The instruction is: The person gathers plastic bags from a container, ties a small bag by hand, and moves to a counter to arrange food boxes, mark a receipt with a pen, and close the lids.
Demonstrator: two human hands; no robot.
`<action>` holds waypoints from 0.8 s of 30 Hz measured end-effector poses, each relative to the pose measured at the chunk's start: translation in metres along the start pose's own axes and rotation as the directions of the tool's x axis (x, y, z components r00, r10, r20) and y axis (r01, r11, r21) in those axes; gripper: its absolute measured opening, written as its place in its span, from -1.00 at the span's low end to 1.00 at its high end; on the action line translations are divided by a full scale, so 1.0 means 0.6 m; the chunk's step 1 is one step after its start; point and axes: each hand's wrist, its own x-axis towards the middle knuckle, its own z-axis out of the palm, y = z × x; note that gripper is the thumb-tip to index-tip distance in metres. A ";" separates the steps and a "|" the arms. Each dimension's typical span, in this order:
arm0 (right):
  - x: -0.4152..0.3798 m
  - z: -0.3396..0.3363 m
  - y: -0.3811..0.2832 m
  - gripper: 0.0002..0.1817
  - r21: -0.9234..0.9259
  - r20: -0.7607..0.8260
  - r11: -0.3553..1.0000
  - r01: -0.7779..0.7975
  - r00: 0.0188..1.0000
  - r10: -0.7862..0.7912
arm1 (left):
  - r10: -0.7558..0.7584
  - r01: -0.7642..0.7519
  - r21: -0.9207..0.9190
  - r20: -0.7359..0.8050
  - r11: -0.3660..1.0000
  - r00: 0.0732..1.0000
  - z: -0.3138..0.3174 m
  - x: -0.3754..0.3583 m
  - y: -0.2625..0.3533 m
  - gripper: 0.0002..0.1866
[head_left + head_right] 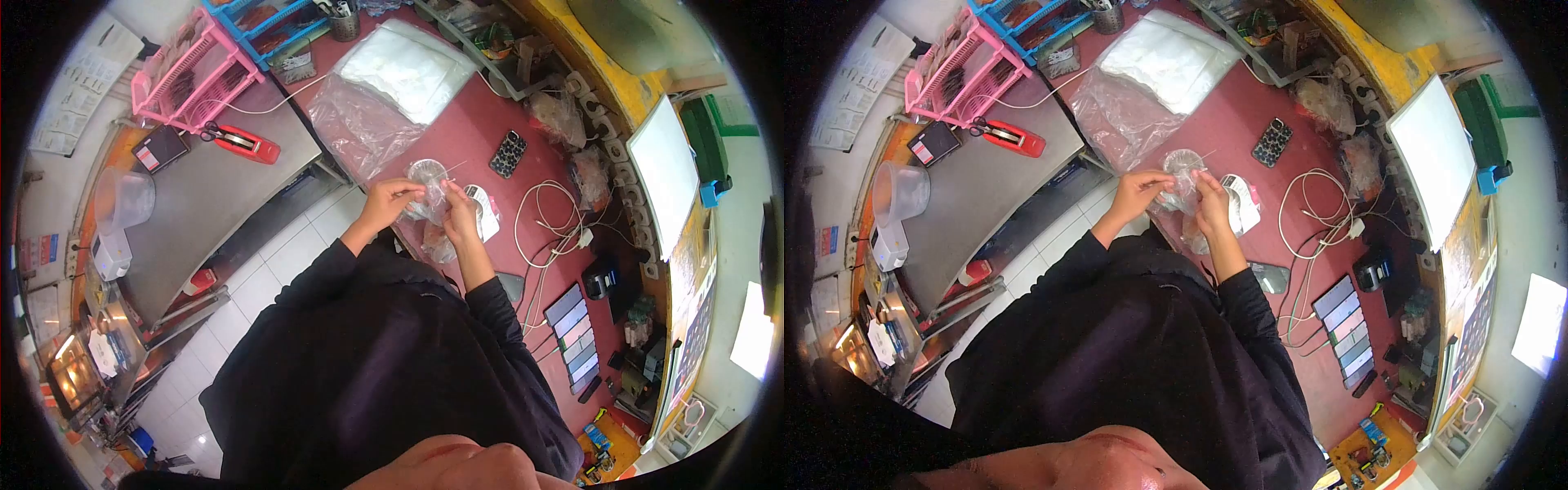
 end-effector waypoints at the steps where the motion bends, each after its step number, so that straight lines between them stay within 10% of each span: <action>1: -0.001 0.003 0.003 -0.87 0.000 0.000 1.000 -0.001 1.000 0.001 | 0.221 -0.217 0.254 0.013 0.942 0.975 -0.003 -0.002 0.007 -0.82; 5: -0.001 0.013 0.014 -0.85 -0.107 -0.038 0.989 0.097 0.994 -0.101 | 0.593 -0.525 0.569 0.080 0.633 0.801 0.003 -0.009 0.013 -0.89; 11: -0.012 0.036 0.010 -0.83 -0.269 -0.010 0.947 0.176 0.983 -0.186 | 0.597 -0.564 0.664 0.214 0.491 0.773 -0.009 -0.018 0.023 -0.85; 24: 0.000 0.015 -0.019 -0.73 -0.197 0.018 0.972 -0.125 0.991 0.131 | 0.294 -0.407 0.400 0.316 0.821 0.902 -0.016 -0.014 0.060 -0.73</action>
